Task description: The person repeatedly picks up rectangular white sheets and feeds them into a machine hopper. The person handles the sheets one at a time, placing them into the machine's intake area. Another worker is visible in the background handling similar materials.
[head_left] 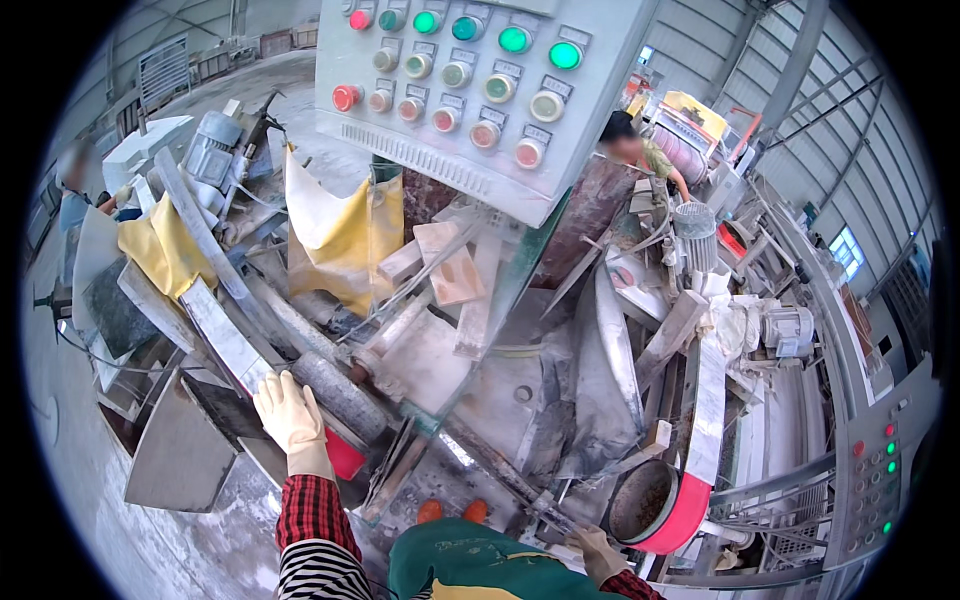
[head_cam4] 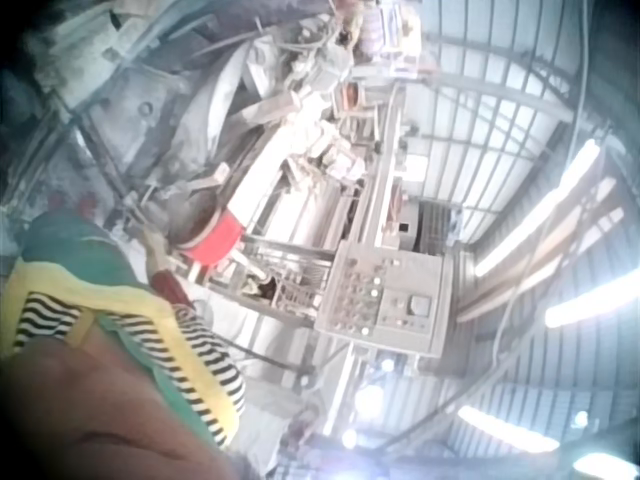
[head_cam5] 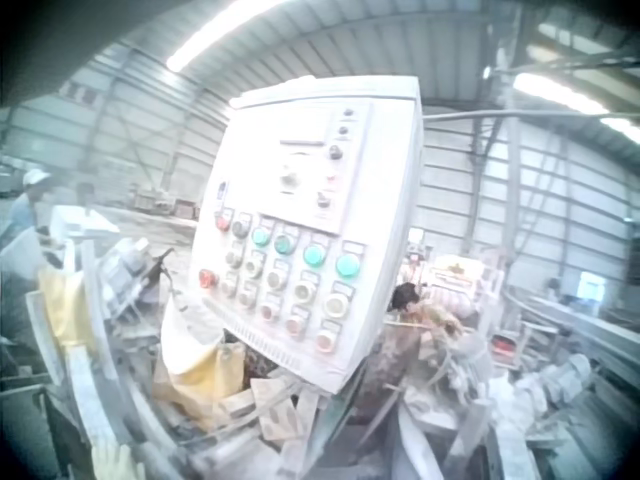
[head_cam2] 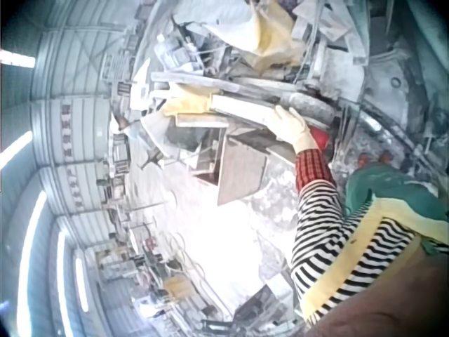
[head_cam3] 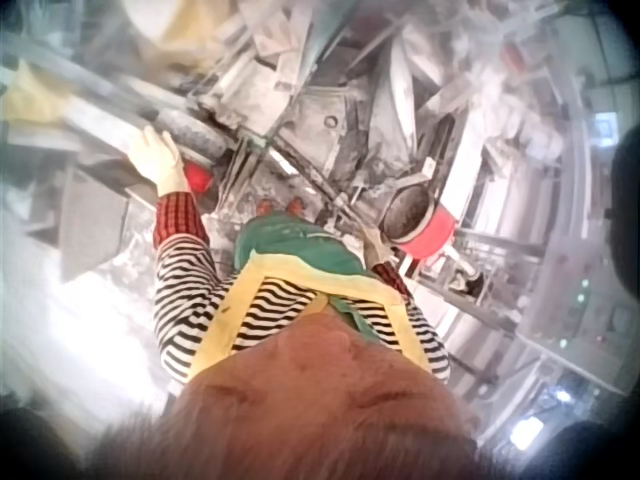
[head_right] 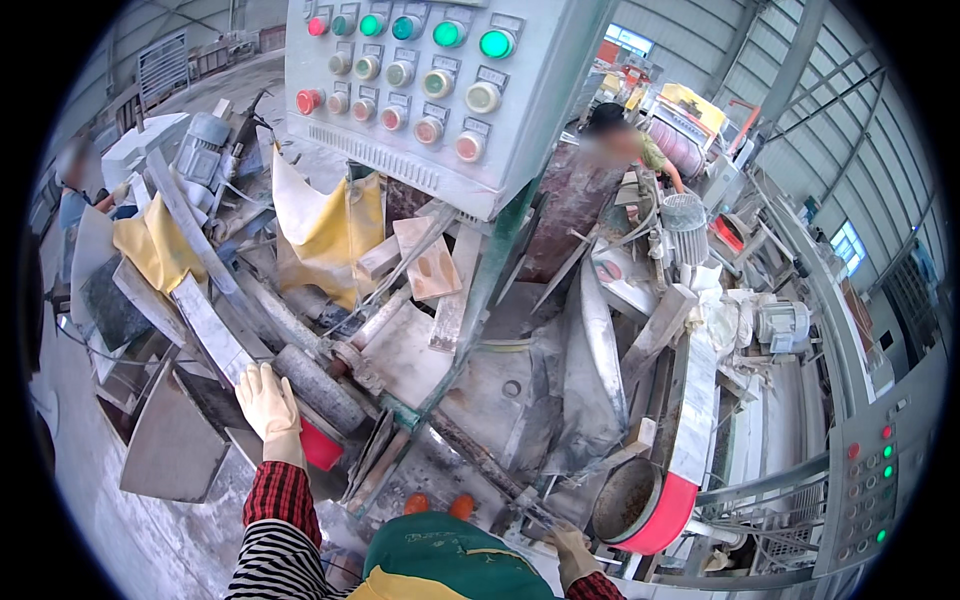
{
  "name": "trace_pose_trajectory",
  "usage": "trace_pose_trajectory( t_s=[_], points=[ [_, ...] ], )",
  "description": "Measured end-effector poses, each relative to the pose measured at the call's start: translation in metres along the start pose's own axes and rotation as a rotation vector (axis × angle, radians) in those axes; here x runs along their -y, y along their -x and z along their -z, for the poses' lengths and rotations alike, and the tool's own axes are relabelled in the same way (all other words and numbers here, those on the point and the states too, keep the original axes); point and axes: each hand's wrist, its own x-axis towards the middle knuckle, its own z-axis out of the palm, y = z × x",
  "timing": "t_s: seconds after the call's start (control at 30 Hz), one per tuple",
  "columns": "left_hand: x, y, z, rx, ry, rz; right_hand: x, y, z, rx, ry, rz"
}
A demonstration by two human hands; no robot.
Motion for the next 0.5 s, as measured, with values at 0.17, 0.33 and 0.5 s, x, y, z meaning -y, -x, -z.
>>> trace_pose_trajectory(
  t_s=[0.17, 0.33, 0.5],
  points=[
    [-0.004, 0.003, -0.003, -0.02, 0.001, -0.009, -0.011, 0.009, 0.012, 0.265, 0.44, 0.923],
    [-0.006, 0.006, 0.0, -0.022, 0.011, -0.019, 0.0, -0.01, -0.001, 0.026, -0.077, 0.013],
    [-0.009, 0.01, 0.001, -0.01, 0.002, -0.023, -0.014, -0.019, 0.005, 0.041, 0.073, -0.015]
  ],
)
